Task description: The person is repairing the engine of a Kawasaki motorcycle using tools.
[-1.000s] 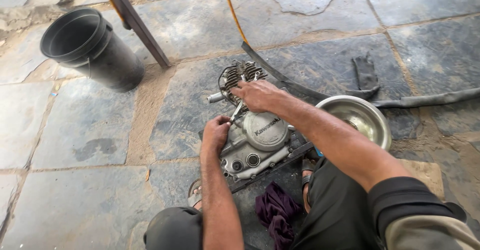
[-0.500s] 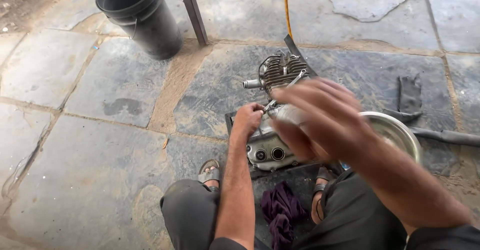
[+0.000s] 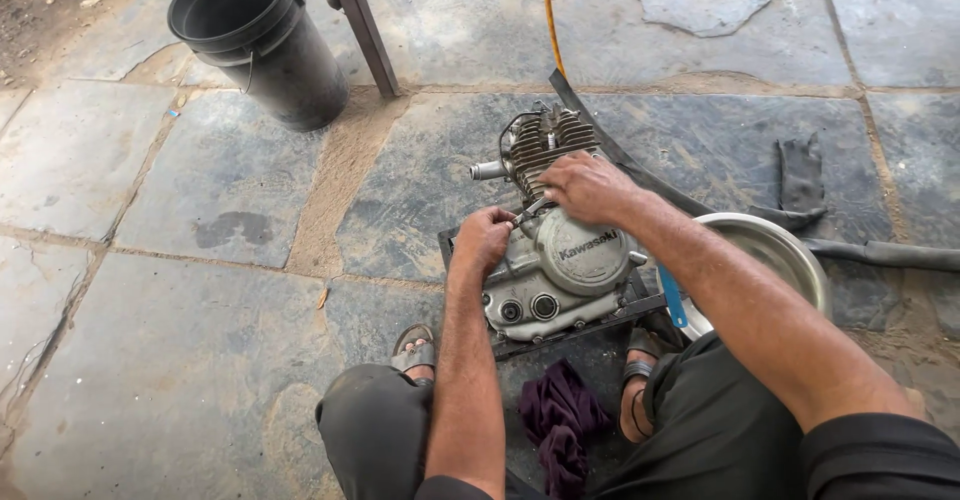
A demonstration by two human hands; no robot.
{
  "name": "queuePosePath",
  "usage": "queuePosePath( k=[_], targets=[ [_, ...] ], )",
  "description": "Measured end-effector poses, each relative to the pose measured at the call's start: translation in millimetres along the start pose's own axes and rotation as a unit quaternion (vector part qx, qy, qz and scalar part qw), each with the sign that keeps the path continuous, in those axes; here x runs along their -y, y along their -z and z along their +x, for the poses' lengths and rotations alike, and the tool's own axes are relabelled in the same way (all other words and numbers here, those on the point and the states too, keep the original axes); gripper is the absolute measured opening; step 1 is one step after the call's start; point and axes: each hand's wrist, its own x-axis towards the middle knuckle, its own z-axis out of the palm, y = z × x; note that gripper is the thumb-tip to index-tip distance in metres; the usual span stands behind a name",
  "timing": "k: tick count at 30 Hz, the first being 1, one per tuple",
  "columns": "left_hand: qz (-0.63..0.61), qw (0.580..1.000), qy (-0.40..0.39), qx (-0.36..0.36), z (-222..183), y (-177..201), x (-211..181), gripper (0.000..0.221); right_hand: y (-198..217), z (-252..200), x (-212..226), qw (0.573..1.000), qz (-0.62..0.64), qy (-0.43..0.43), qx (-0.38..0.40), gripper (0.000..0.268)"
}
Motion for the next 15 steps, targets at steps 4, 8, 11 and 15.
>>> queuePosePath(
  k=[4,8,11,15],
  targets=[
    [0.006,1.0,-0.008,-0.013,0.1,2.4,-2.8,0.028,-1.6,10.5,-16.7,1.0,0.003,-0.018,0.0,0.035],
    [0.016,1.0,-0.004,0.006,-1.9,2.9,-5.6,0.028,5.4,19.7,-13.8,0.994,0.053,-0.064,0.069,0.038],
    [0.006,1.0,0.007,0.002,0.0,2.6,-4.3,0.028,4.4,30.1,-15.0,0.995,0.046,-0.079,0.05,0.045],
    [0.017,1.0,-0.017,0.005,-1.1,0.6,0.7,0.027,16.4,32.4,3.6,0.983,-0.024,-0.16,0.088,0.062]
  ],
)
